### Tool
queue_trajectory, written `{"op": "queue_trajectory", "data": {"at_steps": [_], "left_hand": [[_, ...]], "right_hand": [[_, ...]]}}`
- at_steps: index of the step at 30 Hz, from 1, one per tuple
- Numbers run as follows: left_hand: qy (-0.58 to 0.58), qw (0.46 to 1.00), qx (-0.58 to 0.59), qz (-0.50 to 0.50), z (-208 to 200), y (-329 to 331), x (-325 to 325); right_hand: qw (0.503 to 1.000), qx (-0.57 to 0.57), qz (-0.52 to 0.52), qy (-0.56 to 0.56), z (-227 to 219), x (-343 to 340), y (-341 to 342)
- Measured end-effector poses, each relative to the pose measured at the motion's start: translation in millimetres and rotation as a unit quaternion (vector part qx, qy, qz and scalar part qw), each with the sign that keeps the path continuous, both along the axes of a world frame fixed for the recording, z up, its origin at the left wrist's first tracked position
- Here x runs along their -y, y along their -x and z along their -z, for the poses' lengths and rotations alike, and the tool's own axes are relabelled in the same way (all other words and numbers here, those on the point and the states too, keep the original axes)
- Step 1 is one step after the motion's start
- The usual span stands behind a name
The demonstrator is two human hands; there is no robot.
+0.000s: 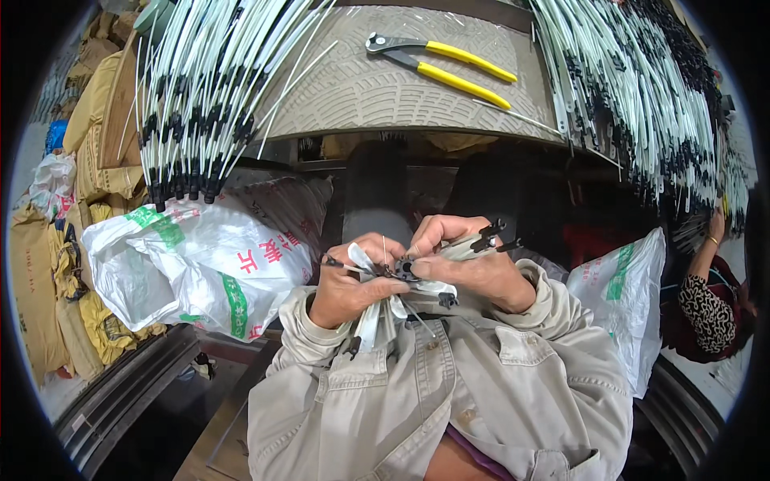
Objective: Assemble small plastic components and wire bristles at a manufacturing workstation.
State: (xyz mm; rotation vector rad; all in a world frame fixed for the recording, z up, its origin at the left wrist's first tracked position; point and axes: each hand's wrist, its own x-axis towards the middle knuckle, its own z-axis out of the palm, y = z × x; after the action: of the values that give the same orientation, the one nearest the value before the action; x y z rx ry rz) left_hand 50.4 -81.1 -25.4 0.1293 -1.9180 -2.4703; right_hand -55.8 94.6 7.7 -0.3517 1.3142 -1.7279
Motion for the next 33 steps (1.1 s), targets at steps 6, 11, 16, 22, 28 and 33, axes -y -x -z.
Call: {"op": "queue_trajectory", "data": {"at_steps": [6, 11, 16, 22, 28, 33], "left_hand": [[-0.053, 0.998, 0.024, -0.034, -0.3, -7.5, -3.0], [0.065, 0.995, -0.072, -0.039, -6.5, -9.1, -4.4], [0.099, 0.992, -0.072, -0.035, 0.4, -7.5, -0.9], [0.141, 0.983, -0.107, -0.053, 1.8, -5.7, -3.6], [0.117, 0.985, -0.121, -0.037, -2.7, -13.2, 1.7], [0.107, 0.988, -0.107, -0.017, -7.6, -15.6, -2.6]], "right_hand": [[0.972, -0.178, -0.111, 0.102, 12.1, -13.6, 19.4], [0.966, -0.197, -0.12, 0.121, 22.8, -23.9, 21.0], [0.964, -0.143, -0.118, 0.19, 24.1, -22.8, 20.0], [0.949, -0.304, -0.011, 0.084, 37.9, -7.8, -6.0], [0.945, -0.326, 0.012, 0.04, 18.4, -4.8, -10.2], [0.952, -0.302, 0.003, 0.044, 12.7, -9.1, -11.0]]}}
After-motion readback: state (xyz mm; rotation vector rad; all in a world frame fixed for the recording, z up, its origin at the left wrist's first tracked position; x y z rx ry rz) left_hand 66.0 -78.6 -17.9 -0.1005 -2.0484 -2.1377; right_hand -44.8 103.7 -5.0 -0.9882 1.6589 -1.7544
